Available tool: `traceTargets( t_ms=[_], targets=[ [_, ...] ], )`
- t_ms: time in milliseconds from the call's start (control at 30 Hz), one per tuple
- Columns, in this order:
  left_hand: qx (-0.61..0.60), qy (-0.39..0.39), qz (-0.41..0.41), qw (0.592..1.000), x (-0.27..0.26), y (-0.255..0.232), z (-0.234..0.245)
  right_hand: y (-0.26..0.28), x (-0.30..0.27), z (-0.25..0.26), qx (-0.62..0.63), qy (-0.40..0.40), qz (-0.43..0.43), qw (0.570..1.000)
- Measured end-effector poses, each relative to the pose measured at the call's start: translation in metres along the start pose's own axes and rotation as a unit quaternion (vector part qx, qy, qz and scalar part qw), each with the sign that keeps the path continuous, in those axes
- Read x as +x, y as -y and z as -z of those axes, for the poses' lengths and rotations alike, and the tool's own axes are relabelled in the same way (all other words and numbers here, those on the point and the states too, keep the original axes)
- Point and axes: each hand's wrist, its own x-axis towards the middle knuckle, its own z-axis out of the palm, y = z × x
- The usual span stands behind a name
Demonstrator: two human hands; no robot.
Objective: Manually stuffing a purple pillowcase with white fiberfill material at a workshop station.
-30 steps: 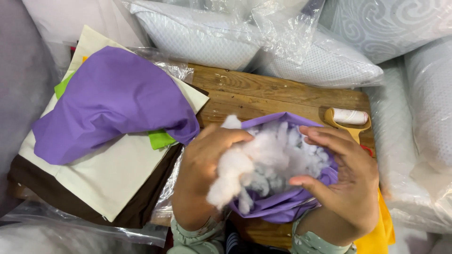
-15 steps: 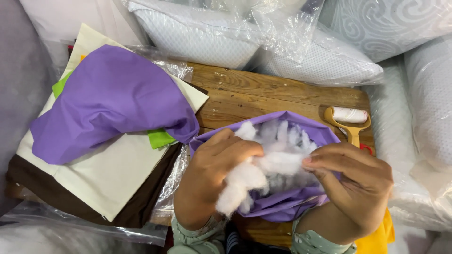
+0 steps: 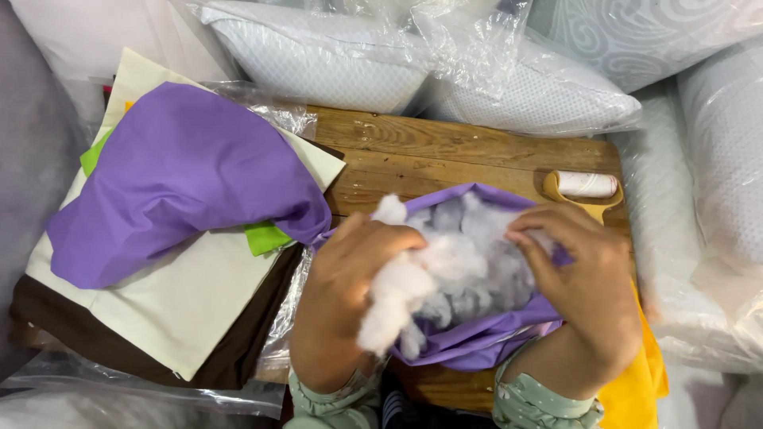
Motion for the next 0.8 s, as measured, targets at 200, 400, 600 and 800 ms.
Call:
traceTargets(
  t_ms=[200,400,600,800],
  targets=[
    [-0.007,0.132,0.057,0.990,0.006,-0.006,-0.011,-0.011,-0.009,-0.015,-0.002,0.220,0.013,0.975],
    [0.045,0.208,0.067,0.975,0.003,0.010,-0.031,-0.006,-0.021,-0.015,-0.010,0.147,0.063,0.987],
    [0.052,0.285,0.106,0.951,0.013,0.043,-0.082,0.000,-0.014,-0.046,-0.066,0.292,0.017,0.954],
    [0.103,0.314,0.217,0.919,0.016,0.102,-0.091,-0.048,-0.010,-0.047,-0.069,0.343,0.012,0.937]
  ],
)
